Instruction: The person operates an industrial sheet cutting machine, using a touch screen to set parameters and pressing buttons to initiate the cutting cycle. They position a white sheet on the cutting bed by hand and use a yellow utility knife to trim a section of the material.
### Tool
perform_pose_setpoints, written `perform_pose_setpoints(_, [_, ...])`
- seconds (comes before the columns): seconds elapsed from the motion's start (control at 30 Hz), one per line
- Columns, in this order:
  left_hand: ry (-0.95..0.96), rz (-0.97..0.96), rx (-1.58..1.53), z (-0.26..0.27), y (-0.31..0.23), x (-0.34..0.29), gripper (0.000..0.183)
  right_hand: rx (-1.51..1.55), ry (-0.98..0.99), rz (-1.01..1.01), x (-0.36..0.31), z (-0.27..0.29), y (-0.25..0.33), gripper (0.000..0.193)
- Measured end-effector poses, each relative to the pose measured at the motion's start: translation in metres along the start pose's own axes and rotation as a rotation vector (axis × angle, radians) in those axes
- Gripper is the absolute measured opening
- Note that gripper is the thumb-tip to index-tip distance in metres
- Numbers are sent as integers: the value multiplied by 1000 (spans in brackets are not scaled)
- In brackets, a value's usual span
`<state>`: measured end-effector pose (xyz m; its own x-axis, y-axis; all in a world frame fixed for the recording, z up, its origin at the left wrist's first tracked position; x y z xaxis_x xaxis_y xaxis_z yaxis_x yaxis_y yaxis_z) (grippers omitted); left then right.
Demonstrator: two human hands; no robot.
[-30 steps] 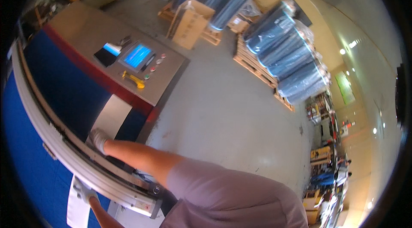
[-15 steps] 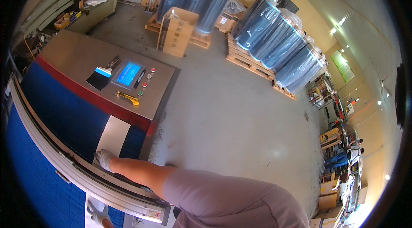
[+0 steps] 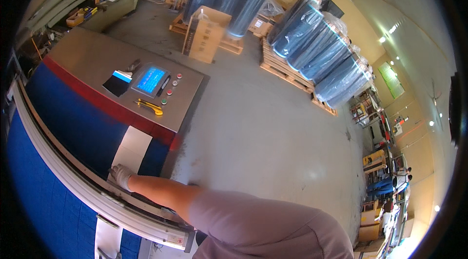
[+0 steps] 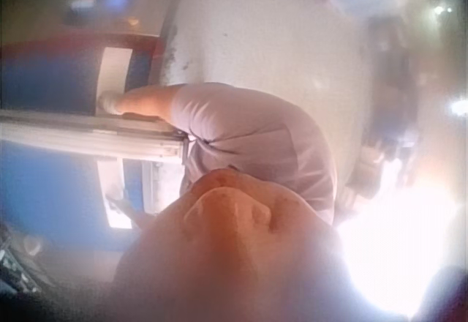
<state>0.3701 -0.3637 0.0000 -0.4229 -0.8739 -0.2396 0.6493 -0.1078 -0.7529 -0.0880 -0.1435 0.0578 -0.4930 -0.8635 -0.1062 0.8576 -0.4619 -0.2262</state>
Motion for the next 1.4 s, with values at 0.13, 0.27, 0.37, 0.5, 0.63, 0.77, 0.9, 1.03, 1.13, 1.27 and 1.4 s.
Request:
perform_pose_setpoints(0.13, [48,-212,-55,-11,25,21,85,-248,-237,-55,-2,-18,-3,27])
perform_pose_setpoints(0.27, [-37,-364,238,-35,-15,-8,110,-661,-160,18,-14,-53,-13,21])
perform_pose_setpoints(0.37, [-67,-93,485,14,-59,-25,110,-308,-49,333,-11,5,13,35])
perform_pose_setpoints(0.5, [27,90,534,2,-116,-42,115,-307,167,321,-17,-8,-15,51])
perform_pose_setpoints(0.63, [40,225,611,12,-137,-60,107,-225,108,257,-25,3,-7,48])
perform_pose_setpoints(0.77, [53,256,598,2,-148,-59,106,-283,323,208,-27,17,-19,54])
perform_pose_setpoints(0.9, [29,289,641,5,-136,-59,106,-168,215,201,-23,12,-14,58])
perform_pose_setpoints(1.03, [97,309,612,-13,-150,-45,112,-228,123,178,-17,-36,-49,64])
perform_pose_setpoints(1.13, [87,357,624,2,-145,-53,111,63,229,60,-19,-3,-27,61])
perform_pose_setpoints(1.27, [88,345,637,0,-148,-52,111,108,289,30,-23,12,-28,65])
perform_pose_setpoints(1.4, [77,334,624,-1,-155,-51,112,-243,145,249,-24,16,-21,63])
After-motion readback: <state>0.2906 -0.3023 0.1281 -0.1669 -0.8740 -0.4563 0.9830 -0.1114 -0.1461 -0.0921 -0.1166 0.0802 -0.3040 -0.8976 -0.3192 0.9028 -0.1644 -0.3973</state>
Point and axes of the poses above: each hand's wrist, its own x-axis towards the middle knuckle, its own z-axis out of the back of the hand, y = z × x, the point moved 2 cm from there along x, towards the middle knuckle, and after that the axes turned 15 degrees about -x, right-handed, at the moved point
